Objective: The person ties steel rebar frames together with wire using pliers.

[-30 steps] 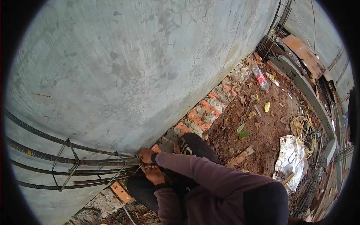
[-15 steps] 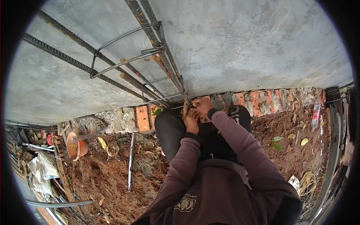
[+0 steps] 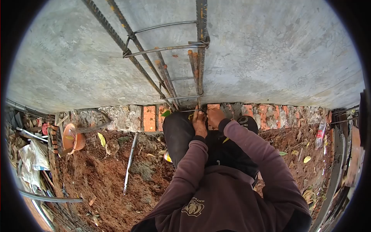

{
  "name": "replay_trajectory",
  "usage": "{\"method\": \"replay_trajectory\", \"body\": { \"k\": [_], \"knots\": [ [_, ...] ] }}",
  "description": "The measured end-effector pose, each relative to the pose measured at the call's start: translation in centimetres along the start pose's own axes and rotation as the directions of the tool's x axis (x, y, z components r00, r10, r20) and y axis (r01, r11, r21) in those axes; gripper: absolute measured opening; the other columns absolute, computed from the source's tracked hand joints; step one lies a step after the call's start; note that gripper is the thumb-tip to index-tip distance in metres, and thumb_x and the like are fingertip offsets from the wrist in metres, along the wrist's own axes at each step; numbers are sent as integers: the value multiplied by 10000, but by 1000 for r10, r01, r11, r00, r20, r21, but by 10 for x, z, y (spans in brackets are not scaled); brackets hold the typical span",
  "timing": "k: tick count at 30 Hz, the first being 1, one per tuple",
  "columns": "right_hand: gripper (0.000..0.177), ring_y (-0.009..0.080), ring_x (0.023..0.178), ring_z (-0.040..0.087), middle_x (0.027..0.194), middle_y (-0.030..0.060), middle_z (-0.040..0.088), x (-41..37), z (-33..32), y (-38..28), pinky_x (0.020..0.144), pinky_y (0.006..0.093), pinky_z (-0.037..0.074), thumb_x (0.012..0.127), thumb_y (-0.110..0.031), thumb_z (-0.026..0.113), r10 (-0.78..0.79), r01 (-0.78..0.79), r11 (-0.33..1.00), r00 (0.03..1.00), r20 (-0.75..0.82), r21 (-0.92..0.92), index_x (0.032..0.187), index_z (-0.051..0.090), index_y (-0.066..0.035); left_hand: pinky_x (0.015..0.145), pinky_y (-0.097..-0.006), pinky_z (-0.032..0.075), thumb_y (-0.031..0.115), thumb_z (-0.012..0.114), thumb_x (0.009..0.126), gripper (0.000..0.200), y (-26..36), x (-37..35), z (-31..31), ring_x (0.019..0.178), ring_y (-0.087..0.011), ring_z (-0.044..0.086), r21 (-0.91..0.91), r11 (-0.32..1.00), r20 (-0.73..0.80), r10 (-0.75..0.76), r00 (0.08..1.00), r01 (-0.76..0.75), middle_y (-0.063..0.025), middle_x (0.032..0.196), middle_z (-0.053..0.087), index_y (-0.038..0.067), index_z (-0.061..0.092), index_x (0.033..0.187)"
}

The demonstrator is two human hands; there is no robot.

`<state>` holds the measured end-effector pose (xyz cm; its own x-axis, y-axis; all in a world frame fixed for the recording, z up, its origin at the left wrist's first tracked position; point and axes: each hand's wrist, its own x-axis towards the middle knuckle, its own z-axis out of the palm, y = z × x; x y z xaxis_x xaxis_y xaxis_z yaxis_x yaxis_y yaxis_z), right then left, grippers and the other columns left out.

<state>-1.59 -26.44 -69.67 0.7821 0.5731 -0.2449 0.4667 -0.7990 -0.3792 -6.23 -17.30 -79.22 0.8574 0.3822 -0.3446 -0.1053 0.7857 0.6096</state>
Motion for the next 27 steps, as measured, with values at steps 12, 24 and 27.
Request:
{"method": "replay_trajectory", "body": {
  "k": [12, 24, 27],
  "knots": [
    [208, 343, 1077, 630, 1043, 235, 650, 25, -58, -48, 879, 504, 557, 950, -64, 531, -33, -554, 290, 809, 587, 780, 1010, 585, 128, 918, -267, 458, 296, 397, 1037, 475, -25, -1, -16, 1125, -155, 523, -210, 976, 107, -44, 993, 66, -28, 1276, 497, 152, 322, 1484],
    [342, 269, 989, 665, 1098, 164, 656, 7, -29, -54, 830, 384, 576, 983, -144, 526, 50, -378, -234, 915, 399, 896, 1238, 536, 84, 949, -331, 473, 383, 525, 966, 386, -7, 6, -4, 1052, -182, 553, -133, 968, -20, -217, 976, 212, -49, 1104, 567, 128, 508, 1256],
    [286, 225, 943, 670, 1041, 149, 666, 0, -64, -32, 759, 350, 574, 975, -112, 520, 260, -379, 465, 922, 286, 800, 1190, 594, 62, 909, -343, 507, 376, 622, 932, 350, 7, 6, 3, 943, -188, 606, -98, 975, -33, -203, 979, 199, -50, 962, 625, 105, 598, 1153]
  ]
}}
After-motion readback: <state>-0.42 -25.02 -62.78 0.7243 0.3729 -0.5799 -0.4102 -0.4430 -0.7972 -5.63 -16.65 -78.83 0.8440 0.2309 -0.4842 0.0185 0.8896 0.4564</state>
